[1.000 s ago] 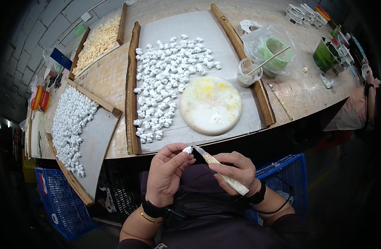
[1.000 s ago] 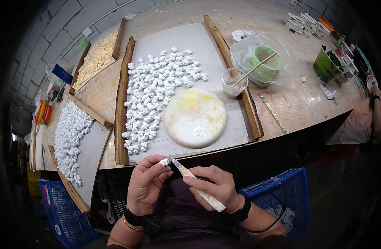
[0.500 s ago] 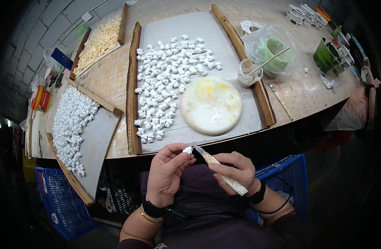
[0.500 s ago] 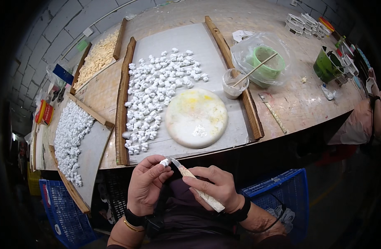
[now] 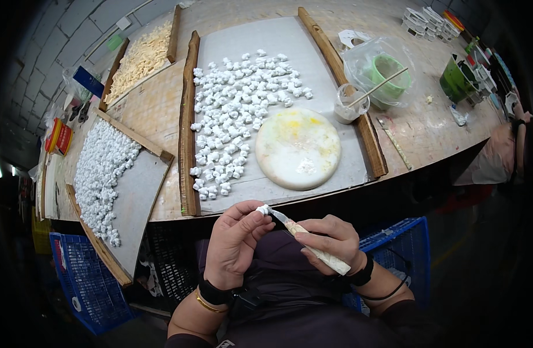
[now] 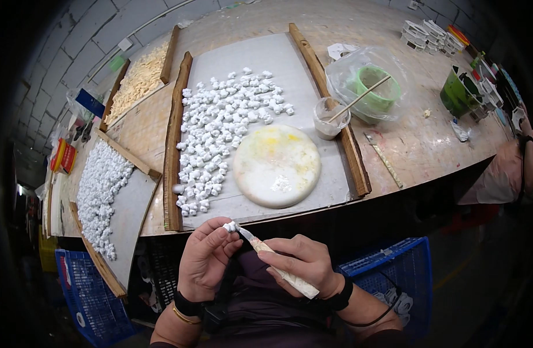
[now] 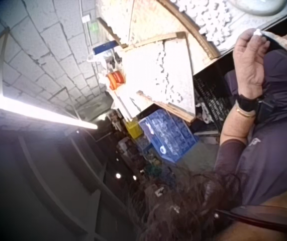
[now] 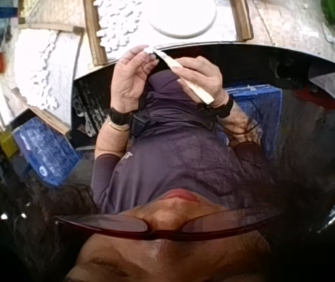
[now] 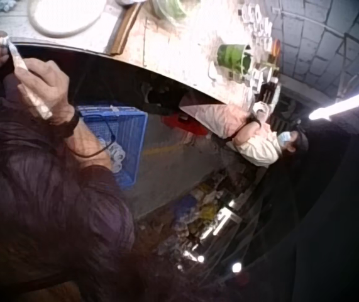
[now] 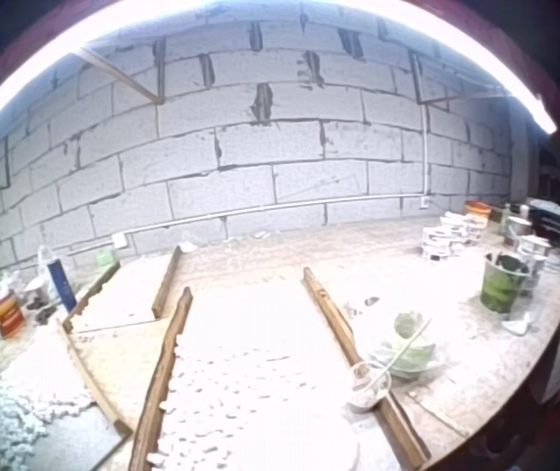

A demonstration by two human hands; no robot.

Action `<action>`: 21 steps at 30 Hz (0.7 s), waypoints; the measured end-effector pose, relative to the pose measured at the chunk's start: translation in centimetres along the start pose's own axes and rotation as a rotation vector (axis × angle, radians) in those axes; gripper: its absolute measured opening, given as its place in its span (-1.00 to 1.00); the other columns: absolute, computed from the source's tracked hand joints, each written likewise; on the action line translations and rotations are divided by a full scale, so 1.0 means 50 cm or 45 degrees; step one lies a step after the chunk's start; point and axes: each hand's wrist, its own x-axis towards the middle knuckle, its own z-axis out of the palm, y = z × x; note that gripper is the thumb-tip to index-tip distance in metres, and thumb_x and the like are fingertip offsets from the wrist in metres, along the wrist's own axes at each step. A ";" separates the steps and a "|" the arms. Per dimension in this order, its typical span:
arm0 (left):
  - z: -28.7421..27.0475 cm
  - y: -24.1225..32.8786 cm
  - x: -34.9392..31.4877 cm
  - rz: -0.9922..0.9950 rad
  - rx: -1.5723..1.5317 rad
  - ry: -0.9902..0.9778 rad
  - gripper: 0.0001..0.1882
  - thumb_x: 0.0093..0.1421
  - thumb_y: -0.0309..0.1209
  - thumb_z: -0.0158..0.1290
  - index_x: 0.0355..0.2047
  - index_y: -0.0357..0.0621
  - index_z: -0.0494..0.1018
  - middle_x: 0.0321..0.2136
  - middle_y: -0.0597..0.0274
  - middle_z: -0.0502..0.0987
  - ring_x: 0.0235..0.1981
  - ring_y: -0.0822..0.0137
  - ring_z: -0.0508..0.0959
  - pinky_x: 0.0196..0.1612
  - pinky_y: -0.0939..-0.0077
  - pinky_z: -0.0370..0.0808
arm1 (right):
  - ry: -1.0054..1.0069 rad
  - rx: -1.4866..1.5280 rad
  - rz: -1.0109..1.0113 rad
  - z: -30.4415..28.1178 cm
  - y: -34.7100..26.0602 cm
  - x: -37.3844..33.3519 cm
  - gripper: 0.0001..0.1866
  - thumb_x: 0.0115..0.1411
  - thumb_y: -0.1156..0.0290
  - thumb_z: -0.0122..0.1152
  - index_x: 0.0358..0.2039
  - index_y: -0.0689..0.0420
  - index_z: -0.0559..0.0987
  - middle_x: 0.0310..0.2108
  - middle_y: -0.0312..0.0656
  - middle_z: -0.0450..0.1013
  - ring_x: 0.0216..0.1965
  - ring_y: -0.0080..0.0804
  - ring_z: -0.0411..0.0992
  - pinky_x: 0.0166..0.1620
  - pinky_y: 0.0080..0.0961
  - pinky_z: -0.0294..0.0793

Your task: Deburring and inspecting small white plastic parts using a hand tool on a factory workbench.

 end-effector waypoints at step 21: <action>0.007 -0.001 -0.003 0.165 0.288 0.015 -0.72 0.12 -0.65 0.12 -0.13 -0.32 0.43 -0.27 0.13 0.56 -0.24 0.35 0.58 -0.10 0.47 0.55 | 0.024 0.185 0.057 -0.004 0.017 0.004 -0.73 0.03 0.47 0.27 -0.22 0.25 0.60 -0.30 -0.03 0.51 -0.45 -0.33 0.47 -0.42 -0.53 0.44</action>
